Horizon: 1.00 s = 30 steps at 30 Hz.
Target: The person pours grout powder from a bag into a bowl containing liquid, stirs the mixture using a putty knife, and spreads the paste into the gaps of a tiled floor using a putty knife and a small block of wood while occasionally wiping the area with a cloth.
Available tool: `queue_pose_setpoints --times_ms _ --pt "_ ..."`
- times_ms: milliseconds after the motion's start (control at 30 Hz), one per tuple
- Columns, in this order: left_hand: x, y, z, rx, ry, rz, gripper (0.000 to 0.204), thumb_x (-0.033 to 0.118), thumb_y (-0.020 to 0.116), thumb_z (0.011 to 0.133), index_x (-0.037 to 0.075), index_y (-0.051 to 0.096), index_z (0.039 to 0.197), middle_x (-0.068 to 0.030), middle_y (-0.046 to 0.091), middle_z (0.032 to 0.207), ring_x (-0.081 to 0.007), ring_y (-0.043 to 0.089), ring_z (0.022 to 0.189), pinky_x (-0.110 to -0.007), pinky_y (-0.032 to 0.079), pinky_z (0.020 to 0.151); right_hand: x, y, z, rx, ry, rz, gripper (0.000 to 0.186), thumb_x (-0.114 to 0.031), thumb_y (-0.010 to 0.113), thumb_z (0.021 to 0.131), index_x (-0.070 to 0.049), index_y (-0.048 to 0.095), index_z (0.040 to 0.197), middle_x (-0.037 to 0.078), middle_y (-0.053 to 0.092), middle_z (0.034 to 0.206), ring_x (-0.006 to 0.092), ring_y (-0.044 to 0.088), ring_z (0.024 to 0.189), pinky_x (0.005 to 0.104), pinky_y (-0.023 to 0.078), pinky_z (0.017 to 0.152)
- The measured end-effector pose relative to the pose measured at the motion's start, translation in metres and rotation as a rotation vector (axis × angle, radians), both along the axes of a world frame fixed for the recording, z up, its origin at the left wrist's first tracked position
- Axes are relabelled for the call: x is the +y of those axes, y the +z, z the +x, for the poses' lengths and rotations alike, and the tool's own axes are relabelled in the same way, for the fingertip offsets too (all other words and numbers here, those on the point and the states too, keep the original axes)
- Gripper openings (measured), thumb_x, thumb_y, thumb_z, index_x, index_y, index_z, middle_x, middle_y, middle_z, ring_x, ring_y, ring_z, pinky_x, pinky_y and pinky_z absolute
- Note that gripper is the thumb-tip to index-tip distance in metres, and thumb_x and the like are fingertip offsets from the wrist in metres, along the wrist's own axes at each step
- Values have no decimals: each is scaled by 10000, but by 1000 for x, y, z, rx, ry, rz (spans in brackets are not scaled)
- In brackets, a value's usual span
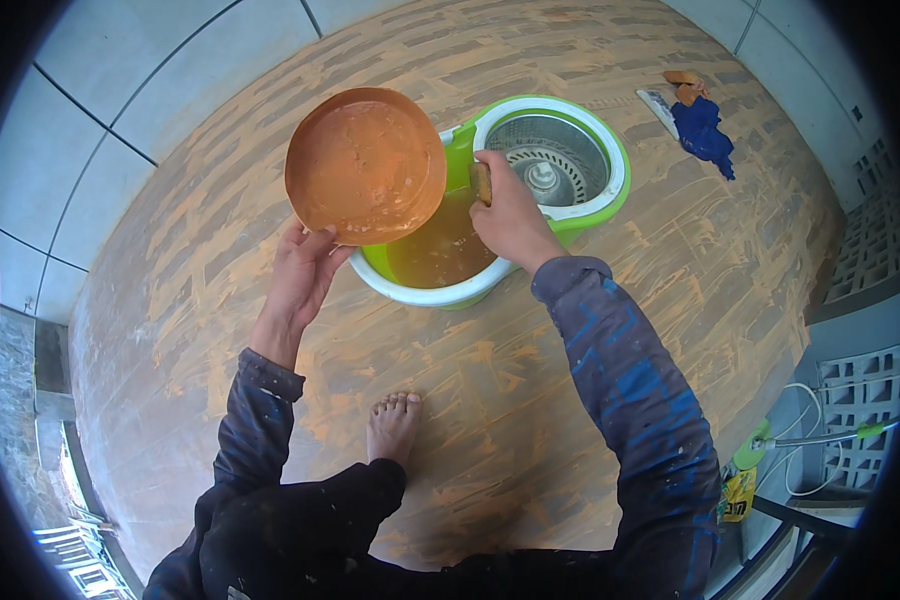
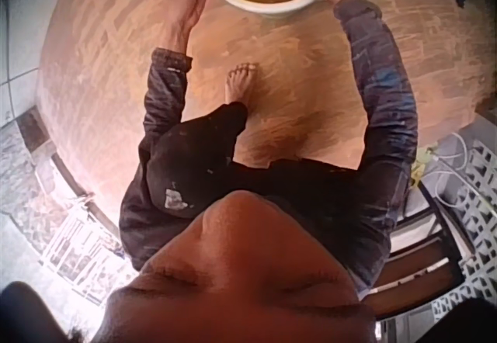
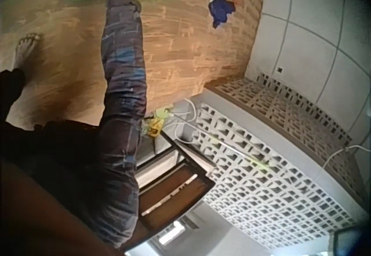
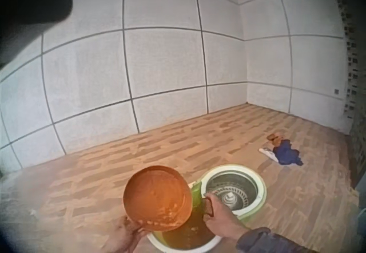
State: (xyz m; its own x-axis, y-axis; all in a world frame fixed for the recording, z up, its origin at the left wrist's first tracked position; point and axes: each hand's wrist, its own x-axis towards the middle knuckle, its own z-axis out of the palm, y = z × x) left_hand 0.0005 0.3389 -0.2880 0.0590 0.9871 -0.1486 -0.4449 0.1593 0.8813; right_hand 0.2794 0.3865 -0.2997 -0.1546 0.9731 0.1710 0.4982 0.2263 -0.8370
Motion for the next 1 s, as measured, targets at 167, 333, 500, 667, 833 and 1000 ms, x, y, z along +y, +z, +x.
queue_pose_setpoints --times_ms 167,333,500,667,833,1000 --pt "-1 -8 11 309 95 212 497 49 596 998 21 369 1440 -154 566 1345 -237 609 1214 -392 505 1057 -14 7 -3 -75 -29 -14 604 34 551 850 -33 377 1424 301 646 1105 477 612 1093 513 477 934" --pt "1 -14 25 572 169 361 459 38 675 949 -24 441 1339 -147 595 1297 -233 603 1180 -351 515 999 -26 20 6 -99 -75 -25 556 21 594 862 -66 407 1378 278 643 1126 455 629 1070 471 483 920" --pt "7 -7 43 947 116 335 476 106 751 901 -51 503 1276 -181 642 1188 -261 651 1068 -378 542 900 -39 30 27 -53 -52 61 518 24 589 852 -21 420 1340 303 654 1012 476 634 992 521 480 850" --pt "33 -30 36 1186 34 285 560 254 785 883 -93 519 1234 -237 652 1097 -319 669 979 -405 540 833 -65 42 45 -9 -35 142 518 43 585 859 -38 423 1344 284 646 1048 484 631 950 509 491 828" --pt "38 -18 53 1256 -139 203 574 374 772 887 -106 548 1107 -254 650 962 -350 663 867 -428 524 776 -96 55 72 -1 -47 49 522 51 582 870 -53 428 1357 255 644 1093 421 661 976 469 513 831" --pt "45 -17 67 1252 -219 182 595 455 773 870 -77 526 967 -260 644 906 -363 658 830 -443 515 747 -112 57 83 108 -64 38 515 60 577 878 -57 440 1360 219 647 1075 333 682 958 416 535 849"
